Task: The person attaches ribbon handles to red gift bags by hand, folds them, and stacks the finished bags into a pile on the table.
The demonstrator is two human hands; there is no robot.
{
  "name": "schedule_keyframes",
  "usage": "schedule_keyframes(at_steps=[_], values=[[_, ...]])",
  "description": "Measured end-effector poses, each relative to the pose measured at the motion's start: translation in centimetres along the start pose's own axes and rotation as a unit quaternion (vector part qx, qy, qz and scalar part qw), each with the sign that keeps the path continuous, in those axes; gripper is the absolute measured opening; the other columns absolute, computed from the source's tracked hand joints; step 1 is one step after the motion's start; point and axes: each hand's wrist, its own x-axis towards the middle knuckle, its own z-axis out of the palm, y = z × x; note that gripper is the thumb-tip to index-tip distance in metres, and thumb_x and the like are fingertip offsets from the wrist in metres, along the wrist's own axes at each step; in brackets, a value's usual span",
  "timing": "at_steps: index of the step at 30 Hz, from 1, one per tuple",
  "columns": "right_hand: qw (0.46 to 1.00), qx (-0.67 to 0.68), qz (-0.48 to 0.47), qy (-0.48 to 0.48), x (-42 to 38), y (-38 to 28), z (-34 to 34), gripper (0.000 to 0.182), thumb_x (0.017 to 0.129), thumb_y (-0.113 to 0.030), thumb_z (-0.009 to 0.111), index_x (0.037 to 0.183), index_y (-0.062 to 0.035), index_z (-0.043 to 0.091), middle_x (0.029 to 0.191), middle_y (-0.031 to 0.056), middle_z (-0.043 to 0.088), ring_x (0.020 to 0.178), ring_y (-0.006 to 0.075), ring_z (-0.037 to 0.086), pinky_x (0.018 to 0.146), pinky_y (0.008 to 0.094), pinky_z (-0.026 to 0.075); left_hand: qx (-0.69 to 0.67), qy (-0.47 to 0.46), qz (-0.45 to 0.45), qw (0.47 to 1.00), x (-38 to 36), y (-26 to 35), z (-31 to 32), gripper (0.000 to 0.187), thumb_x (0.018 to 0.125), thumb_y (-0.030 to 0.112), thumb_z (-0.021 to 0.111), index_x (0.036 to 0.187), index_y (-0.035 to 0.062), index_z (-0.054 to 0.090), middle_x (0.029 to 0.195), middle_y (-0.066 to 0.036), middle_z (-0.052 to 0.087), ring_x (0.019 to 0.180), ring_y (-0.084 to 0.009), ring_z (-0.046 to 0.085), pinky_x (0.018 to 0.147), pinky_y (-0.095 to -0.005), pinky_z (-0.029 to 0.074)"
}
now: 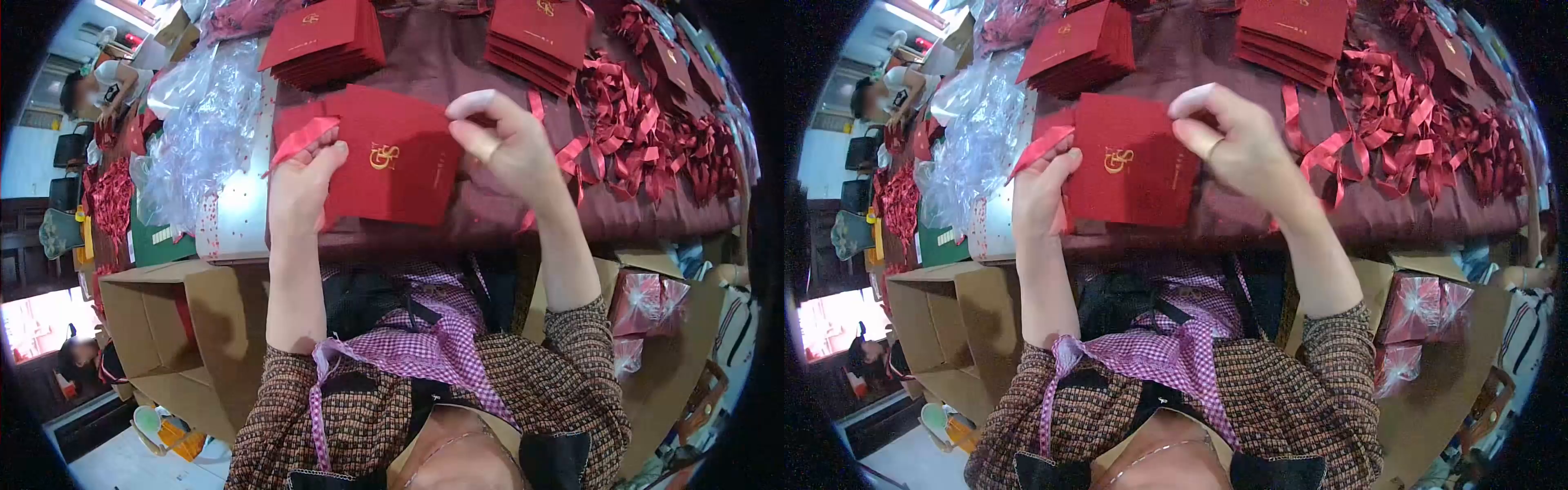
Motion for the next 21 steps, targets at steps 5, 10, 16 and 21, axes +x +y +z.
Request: schedule_keyframes(at_steps=[5,10,16,21], values=[[0.989,-0.078,-0.124,-0.005,0.7,0.0,2.6,0.017,0.084,-0.003,0.063,0.101,-0.0004,0.062,0.093,0.0081,0.065,0.089,0.0157,0.061,0.079,0.0275,0.049,0.002,-0.015,0.006,1.0,-1.0,0.1,1.4,0.029,0.077,0.0,0.065,0.106,0.0002,0.063,0.1,-0.006,0.064,0.091,-0.0132,0.059,0.085,-0.0269,0.046],[0.984,-0.089,-0.153,0.004,1.0,0.0,3.6,0.013,0.082,-0.001,0.063,0.094,-0.0008,0.062,0.091,0.0111,0.063,0.088,0.0235,0.062,0.078,0.0312,0.048,-0.001,-0.03,-0.007,1.0,-1.7,0.6,2.3,0.029,0.077,0.0,0.065,0.106,0.0009,0.063,0.098,-0.005,0.064,0.089,-0.0121,0.058,0.083,-0.0254,0.046],[0.961,-0.165,-0.217,0.052,1.0,0.6,4.1,0.008,0.082,-0.009,0.062,0.089,-0.0059,0.059,0.085,0.0083,0.059,0.084,0.0274,0.057,0.076,0.0369,0.039,0.003,-0.017,0.015,1.0,-2.3,0.5,2.9,0.026,0.077,0.001,0.065,0.103,0.0012,0.065,0.092,-0.002,0.064,0.085,-0.0093,0.057,0.078,-0.0231,0.045],[0.954,-0.172,-0.233,0.07,1.0,0.9,4.4,0.007,0.082,-0.009,0.062,0.088,-0.0063,0.059,0.085,0.0076,0.059,0.084,0.0267,0.057,0.076,0.0369,0.039,0.098,-0.009,0.063,0.993,-2.5,0.4,2.8,0.016,0.078,0.003,0.066,0.094,0.0009,0.066,0.081,0.002,0.06,0.074,-0.0065,0.053,0.07,-0.0232,0.043]])
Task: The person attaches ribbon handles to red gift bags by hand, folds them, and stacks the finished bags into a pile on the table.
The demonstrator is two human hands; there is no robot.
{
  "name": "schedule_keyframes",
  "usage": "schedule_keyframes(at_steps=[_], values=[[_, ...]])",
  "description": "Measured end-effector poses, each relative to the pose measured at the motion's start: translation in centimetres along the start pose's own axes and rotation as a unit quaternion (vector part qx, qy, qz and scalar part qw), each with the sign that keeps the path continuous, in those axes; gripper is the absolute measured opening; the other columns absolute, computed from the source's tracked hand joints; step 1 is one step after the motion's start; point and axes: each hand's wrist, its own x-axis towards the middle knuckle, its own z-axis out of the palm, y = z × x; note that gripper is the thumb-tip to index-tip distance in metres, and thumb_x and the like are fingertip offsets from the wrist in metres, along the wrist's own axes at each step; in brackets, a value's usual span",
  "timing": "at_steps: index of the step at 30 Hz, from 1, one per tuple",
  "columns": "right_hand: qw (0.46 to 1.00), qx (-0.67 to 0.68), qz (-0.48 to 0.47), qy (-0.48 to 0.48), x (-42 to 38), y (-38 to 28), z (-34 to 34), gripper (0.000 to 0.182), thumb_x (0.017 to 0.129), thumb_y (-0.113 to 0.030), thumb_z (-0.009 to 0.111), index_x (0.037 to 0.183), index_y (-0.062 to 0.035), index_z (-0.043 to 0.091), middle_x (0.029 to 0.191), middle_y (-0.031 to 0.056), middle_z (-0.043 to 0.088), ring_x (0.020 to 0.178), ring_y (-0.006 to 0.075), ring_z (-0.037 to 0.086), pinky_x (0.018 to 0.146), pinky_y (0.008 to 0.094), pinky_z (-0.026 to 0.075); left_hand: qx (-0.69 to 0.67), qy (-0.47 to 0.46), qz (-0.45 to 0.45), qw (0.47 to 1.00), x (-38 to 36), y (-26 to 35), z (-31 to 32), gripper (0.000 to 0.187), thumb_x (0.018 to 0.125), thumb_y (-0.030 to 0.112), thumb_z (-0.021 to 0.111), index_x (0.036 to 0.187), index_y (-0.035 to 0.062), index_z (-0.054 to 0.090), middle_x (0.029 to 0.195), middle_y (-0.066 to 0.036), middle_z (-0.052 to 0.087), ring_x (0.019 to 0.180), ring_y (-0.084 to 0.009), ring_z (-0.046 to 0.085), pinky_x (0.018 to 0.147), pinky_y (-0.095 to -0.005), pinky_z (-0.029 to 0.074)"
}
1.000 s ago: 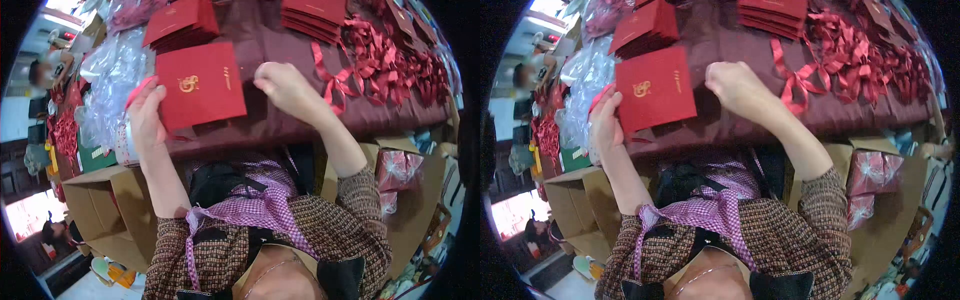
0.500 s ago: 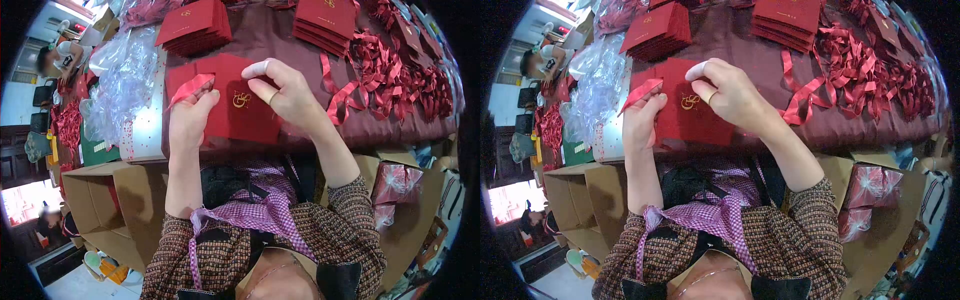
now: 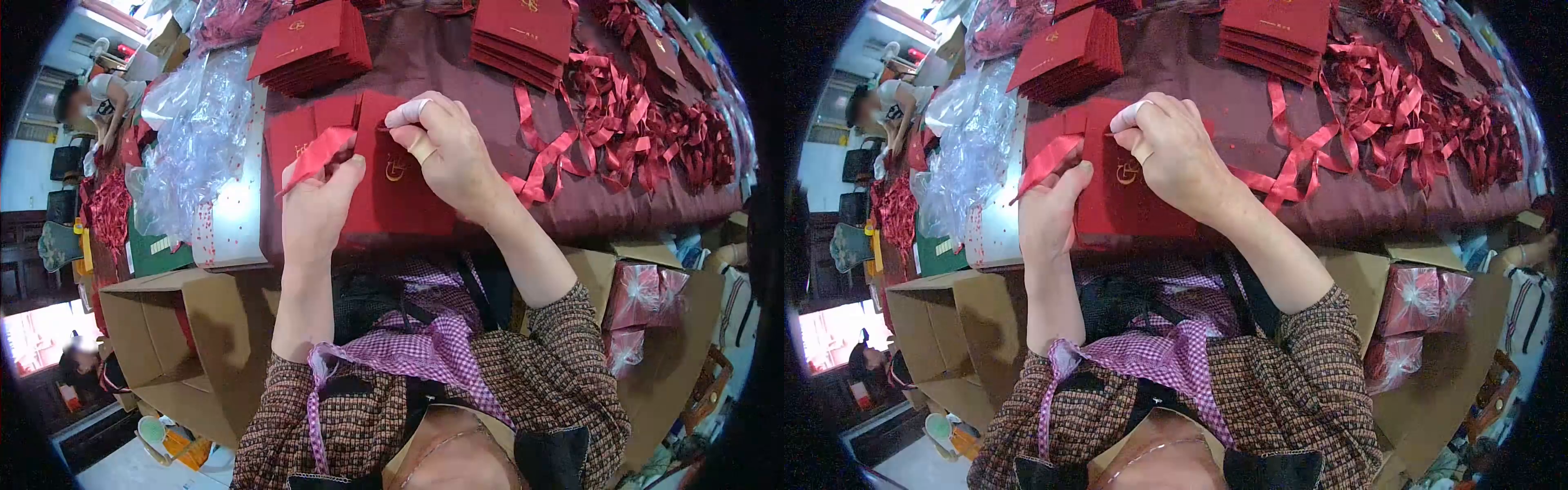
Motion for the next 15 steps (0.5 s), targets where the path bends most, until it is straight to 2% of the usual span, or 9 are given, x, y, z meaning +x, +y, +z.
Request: schedule_keyframes(at_steps=[1,3,7,9,12,15], values=[[1.0,0.008,0.002,0.004,0.0,-0.1,0.0,0.007,0.082,-0.009,0.062,0.088,-0.0062,0.059,0.085,0.0076,0.059,0.083,0.0266,0.057,0.076,0.0371,0.039,0.0,0.0,0.0,1.0,0.1,-0.1,-0.1,0.016,0.078,0.003,0.066,0.094,0.0009,0.066,0.081,0.002,0.06,0.074,-0.0065,0.053,0.07,-0.0232,0.043],[1.0,0.004,0.013,-0.007,-0.1,-0.4,-0.2,0.007,0.083,-0.008,0.062,0.089,-0.0057,0.06,0.087,0.007,0.061,0.085,0.0259,0.058,0.078,0.0354,0.04,0.014,-0.017,-0.021,1.0,0.1,-0.3,-0.5,0.033,0.076,-0.006,0.064,0.108,0.0008,0.061,0.099,-0.006,0.063,0.091,-0.0151,0.059,0.084,-0.0289,0.047],[1.0,-0.003,0.013,-0.007,-0.1,-0.5,-0.3,0.007,0.083,-0.007,0.063,0.089,-0.0049,0.06,0.089,0.0064,0.063,0.086,0.025,0.059,0.081,0.0338,0.042,0.008,-0.028,-0.001,1.0,-0.1,-0.1,-0.2,0.032,0.076,-0.006,0.064,0.108,0.0006,0.061,0.099,-0.006,0.063,0.09,-0.0148,0.059,0.083,-0.0285,0.047],[1.0,-0.007,0.013,-0.006,0.0,-0.8,-0.4,0.008,0.082,-0.006,0.063,0.089,-0.0048,0.06,0.089,0.0066,0.063,0.086,0.025,0.059,0.08,0.0338,0.042,-0.018,-0.013,0.034,0.999,-0.3,0.1,0.3,0.019,0.077,0.003,0.066,0.096,-0.0003,0.066,0.078,0.002,0.06,0.07,-0.0059,0.052,0.066,-0.0227,0.043],[1.0,-0.013,0.009,0.001,0.0,-1.0,-0.4,0.008,0.081,-0.005,0.064,0.088,-0.0044,0.06,0.089,0.0069,0.063,0.084,0.0253,0.059,0.078,0.0342,0.043,-0.019,-0.009,0.06,0.998,-0.4,0.0,0.6,0.018,0.077,0.003,0.066,0.095,-0.0004,0.066,0.077,0.003,0.06,0.068,-0.0055,0.051,0.064,-0.0221,0.042],[0.999,-0.032,-0.004,0.011,-0.1,-1.5,-0.5,0.01,0.079,-0.003,0.065,0.087,-0.004,0.059,0.087,0.0073,0.063,0.083,0.026,0.059,0.076,0.0351,0.043,0.014,-0.014,0.045,0.999,-0.5,0.1,0.4,0.016,0.077,0.002,0.066,0.093,-0.0002,0.066,0.075,0.003,0.06,0.066,-0.0055,0.05,0.062,-0.0223,0.042]])
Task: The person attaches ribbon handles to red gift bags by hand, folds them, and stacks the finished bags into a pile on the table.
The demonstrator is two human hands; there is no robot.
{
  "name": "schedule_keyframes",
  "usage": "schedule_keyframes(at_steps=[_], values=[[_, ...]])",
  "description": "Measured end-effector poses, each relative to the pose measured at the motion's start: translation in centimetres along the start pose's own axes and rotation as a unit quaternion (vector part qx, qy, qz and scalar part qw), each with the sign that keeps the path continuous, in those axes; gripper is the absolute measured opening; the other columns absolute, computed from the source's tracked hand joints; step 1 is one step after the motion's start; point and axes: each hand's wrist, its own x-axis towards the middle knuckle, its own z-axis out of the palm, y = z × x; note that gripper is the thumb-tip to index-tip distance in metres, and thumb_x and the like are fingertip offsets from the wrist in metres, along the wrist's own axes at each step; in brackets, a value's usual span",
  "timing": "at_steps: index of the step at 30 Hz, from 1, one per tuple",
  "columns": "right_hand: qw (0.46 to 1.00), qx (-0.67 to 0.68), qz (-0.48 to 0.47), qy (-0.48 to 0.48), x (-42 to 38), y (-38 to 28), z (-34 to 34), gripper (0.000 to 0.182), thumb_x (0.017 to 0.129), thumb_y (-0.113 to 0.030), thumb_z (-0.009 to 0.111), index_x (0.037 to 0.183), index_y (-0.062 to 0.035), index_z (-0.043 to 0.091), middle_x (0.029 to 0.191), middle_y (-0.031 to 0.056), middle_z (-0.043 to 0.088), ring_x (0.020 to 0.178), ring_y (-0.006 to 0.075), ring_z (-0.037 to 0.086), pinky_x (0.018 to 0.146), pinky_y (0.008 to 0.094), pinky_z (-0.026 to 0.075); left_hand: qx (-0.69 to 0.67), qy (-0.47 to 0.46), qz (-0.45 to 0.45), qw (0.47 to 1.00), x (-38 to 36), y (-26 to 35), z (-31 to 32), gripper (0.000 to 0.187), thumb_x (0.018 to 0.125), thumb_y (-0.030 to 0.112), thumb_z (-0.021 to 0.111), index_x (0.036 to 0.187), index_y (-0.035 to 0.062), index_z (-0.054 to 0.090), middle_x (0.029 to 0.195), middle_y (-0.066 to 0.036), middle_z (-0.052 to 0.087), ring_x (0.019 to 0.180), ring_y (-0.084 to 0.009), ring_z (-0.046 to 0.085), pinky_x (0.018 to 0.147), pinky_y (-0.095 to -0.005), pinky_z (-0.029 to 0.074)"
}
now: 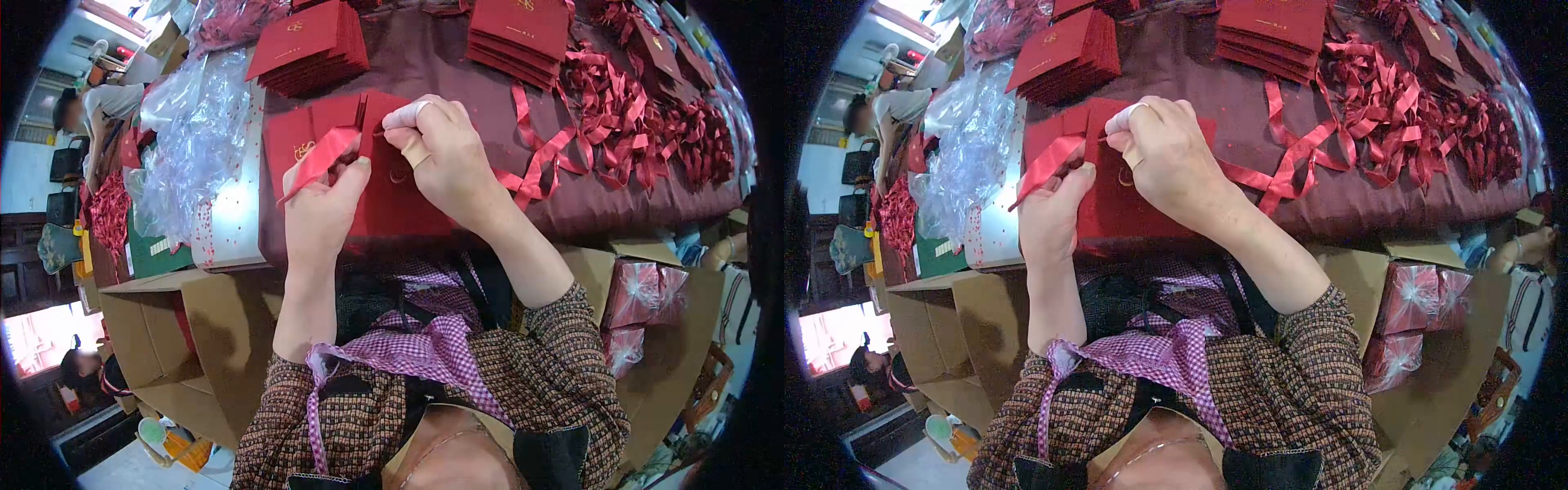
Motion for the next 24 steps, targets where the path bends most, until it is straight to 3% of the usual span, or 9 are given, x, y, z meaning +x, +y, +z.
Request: schedule_keyframes(at_steps=[3,11,15,16,19,22,23,24], values=[[0.999,-0.027,-0.019,0.01,-0.1,-0.1,0.0,0.011,0.077,-0.002,0.066,0.085,-0.0037,0.058,0.085,0.0076,0.062,0.082,0.0267,0.059,0.074,0.0357,0.043,-0.009,0.018,0.042,0.999,-0.1,-0.2,0.3,0.015,0.076,0.003,0.066,0.091,0.0003,0.067,0.072,0.003,0.059,0.064,-0.0057,0.05,0.06,-0.023,0.041],[0.998,-0.05,-0.036,0.006,-0.1,-0.2,0.0,0.014,0.075,0.0,0.065,0.085,-0.0031,0.056,0.084,0.0084,0.061,0.081,0.0273,0.058,0.073,0.0369,0.042,0.041,0.016,0.052,0.998,-0.4,0.0,0.4,0.013,0.076,0.002,0.065,0.089,-0.0019,0.064,0.069,-0.002,0.059,0.062,-0.0074,0.05,0.058,-0.0244,0.042],[0.983,-0.151,-0.101,-0.009,0.1,-0.3,0.1,0.011,0.073,-0.005,0.059,0.083,-0.0034,0.054,0.08,0.0097,0.054,0.076,0.0265,0.054,0.072,0.037,0.04,0.099,0.014,0.084,0.991,-1.0,1.0,0.9,0.015,0.078,0.002,0.063,0.092,-0.0026,0.062,0.071,-0.005,0.06,0.062,-0.0101,0.053,0.058,-0.0254,0.043],[0.969,-0.202,-0.139,-0.009,0.1,-0.2,0.3,0.01,0.073,-0.01,0.055,0.08,-0.004,0.052,0.076,0.0099,0.051,0.074,0.0257,0.052,0.071,0.0368,0.038,0.128,0.009,0.105,0.986,-0.9,0.7,0.9,0.013,0.075,-0.002,0.06,0.088,-0.0016,0.059,0.07,-0.008,0.058,0.063,-0.0181,0.054,0.062,-0.0303,0.044],[0.956,-0.237,-0.164,-0.046,0.5,-1.0,0.0,0.012,0.072,-0.014,0.052,0.079,-0.0042,0.051,0.075,0.0107,0.049,0.073,0.0257,0.051,0.071,0.0365,0.039,0.285,0.009,0.278,0.918,-1.2,1.2,1.5,0.015,0.066,-0.005,0.059,0.078,0.0003,0.053,0.07,-0.015,0.05,0.071,-0.0351,0.048,0.068,-0.0399,0.04],[0.973,-0.176,-0.135,-0.061,0.4,-0.3,-0.2,0.009,0.074,-0.009,0.055,0.08,-0.0031,0.052,0.076,0.0107,0.053,0.075,0.0264,0.054,0.073,0.0366,0.04,0.249,-0.02,0.233,0.94,-1.2,1.1,1.3,0.015,0.066,-0.005,0.059,0.079,-0.0002,0.052,0.073,-0.016,0.05,0.069,-0.035,0.048,0.066,-0.0389,0.039],[0.973,-0.176,-0.136,-0.061,0.5,-0.1,-0.4,0.009,0.074,-0.009,0.055,0.08,-0.0031,0.052,0.076,0.0107,0.053,0.075,0.0264,0.054,0.073,0.0366,0.04,0.229,-0.044,0.2,0.952,-1.0,0.4,0.6,0.014,0.074,-0.007,0.057,0.087,-0.0018,0.058,0.078,-0.012,0.057,0.074,-0.0267,0.055,0.07,-0.0342,0.044],[0.989,-0.094,-0.102,-0.051,0.5,0.1,-0.6,0.008,0.075,-0.006,0.057,0.081,-0.0028,0.053,0.077,0.0103,0.055,0.077,0.0267,0.055,0.073,0.0369,0.04,0.147,-0.044,0.146,0.977,-1.2,0.6,0.7,0.017,0.079,-0.005,0.056,0.096,-0.0026,0.059,0.084,-0.009,0.061,0.078,-0.0203,0.057,0.072,-0.0305,0.045]])
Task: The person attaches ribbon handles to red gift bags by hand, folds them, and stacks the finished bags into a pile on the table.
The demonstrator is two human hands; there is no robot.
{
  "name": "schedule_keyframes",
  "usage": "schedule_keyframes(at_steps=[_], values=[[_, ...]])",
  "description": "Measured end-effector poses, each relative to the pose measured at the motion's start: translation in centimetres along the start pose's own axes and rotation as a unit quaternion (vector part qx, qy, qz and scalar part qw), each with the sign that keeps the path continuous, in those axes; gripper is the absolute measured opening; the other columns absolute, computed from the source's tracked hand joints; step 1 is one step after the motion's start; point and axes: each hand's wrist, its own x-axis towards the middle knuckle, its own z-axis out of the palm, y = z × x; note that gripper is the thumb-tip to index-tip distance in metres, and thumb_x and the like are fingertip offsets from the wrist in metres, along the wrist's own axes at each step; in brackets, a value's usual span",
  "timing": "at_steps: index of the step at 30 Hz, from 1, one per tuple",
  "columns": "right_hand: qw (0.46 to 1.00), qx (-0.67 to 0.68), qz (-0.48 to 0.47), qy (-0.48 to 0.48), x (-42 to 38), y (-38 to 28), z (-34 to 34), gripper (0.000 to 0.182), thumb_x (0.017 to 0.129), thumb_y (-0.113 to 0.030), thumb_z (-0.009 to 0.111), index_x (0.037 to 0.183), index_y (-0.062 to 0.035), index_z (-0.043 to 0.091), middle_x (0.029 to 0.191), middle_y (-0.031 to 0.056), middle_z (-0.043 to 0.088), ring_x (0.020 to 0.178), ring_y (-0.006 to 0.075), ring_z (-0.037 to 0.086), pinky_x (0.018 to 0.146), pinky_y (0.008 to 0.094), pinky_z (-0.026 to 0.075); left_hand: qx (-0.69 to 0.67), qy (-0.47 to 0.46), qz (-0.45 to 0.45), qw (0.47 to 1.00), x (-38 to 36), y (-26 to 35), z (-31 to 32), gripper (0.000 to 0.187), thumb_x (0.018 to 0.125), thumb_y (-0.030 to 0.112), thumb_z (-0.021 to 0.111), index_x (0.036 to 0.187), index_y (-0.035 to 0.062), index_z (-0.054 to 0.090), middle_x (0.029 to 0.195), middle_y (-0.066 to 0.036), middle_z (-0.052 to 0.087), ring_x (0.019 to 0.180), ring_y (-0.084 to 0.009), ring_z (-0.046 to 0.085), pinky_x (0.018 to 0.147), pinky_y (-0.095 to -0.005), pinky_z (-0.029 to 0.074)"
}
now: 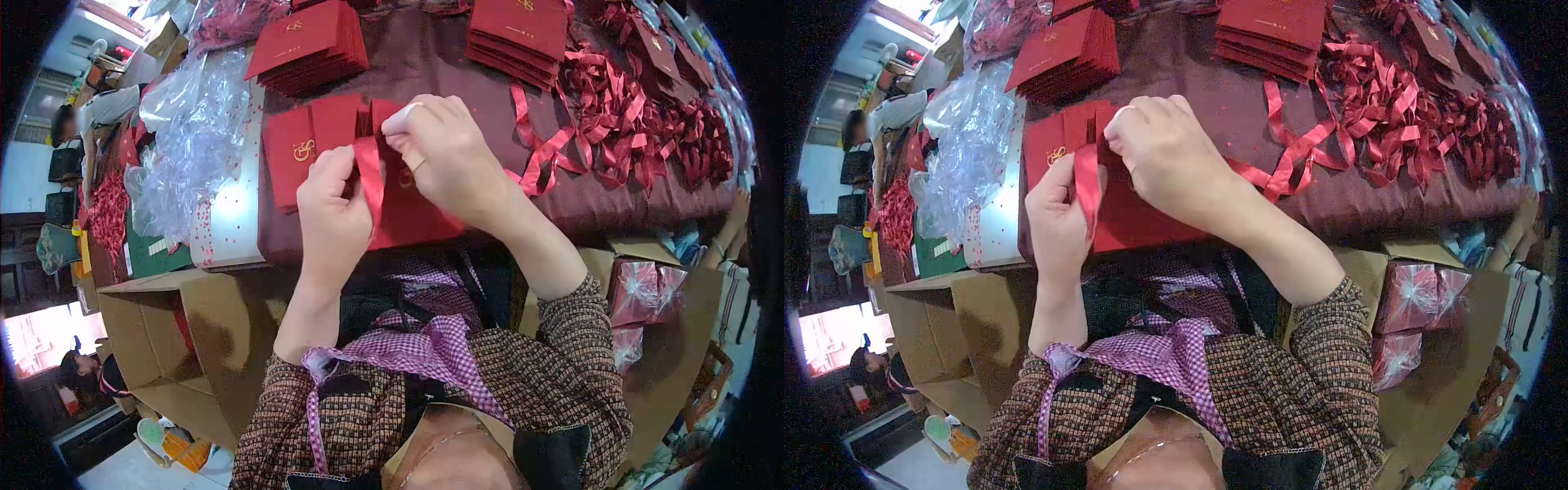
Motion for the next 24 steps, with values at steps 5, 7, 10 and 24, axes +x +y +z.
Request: schedule_keyframes(at_steps=[5,7,10,24], values=[[0.991,0.121,0.062,0.02,-0.2,-0.1,-0.4,0.009,0.076,0.0,0.061,0.083,-0.003,0.055,0.078,0.0087,0.06,0.079,0.0275,0.059,0.073,0.0373,0.042,-0.179,0.028,-0.097,0.979,0.7,0.6,-0.3,0.031,0.089,-0.002,0.054,0.12,-0.0037,0.056,0.087,0.002,0.06,0.076,-0.0026,0.053,0.068,-0.0172,0.043],[0.99,0.123,0.058,0.025,-0.2,0.0,-0.3,0.009,0.076,0.0,0.061,0.082,-0.003,0.055,0.078,0.0088,0.061,0.079,0.0275,0.059,0.073,0.0371,0.042,-0.199,0.011,-0.11,0.974,1.3,0.3,-0.5,0.029,0.088,-0.003,0.054,0.117,-0.0033,0.057,0.085,0.002,0.06,0.075,-0.002,0.052,0.067,-0.0169,0.043],[0.99,0.124,0.062,0.028,-0.1,-0.1,-0.7,0.009,0.077,0.0,0.062,0.083,-0.0031,0.057,0.08,0.0087,0.061,0.079,0.0278,0.059,0.074,0.0356,0.043,-0.231,0.019,-0.119,0.965,1.6,-0.5,-0.1,0.021,0.087,-0.003,0.057,0.107,-0.0021,0.061,0.083,0.003,0.059,0.073,-0.0015,0.051,0.064,-0.0165,0.041],[0.932,0.29,0.204,-0.071,0.5,-0.2,-2.1,0.022,0.084,-0.003,0.065,0.105,-0.0004,0.058,0.088,0.0087,0.063,0.088,0.0172,0.061,0.078,0.0283,0.048,-0.082,-0.002,-0.033,0.996,1.4,-1.8,0.5,0.017,0.083,-0.006,0.056,0.098,-0.0049,0.062,0.079,-0.003,0.059,0.072,-0.0078,0.053,0.066,-0.0207,0.043]])
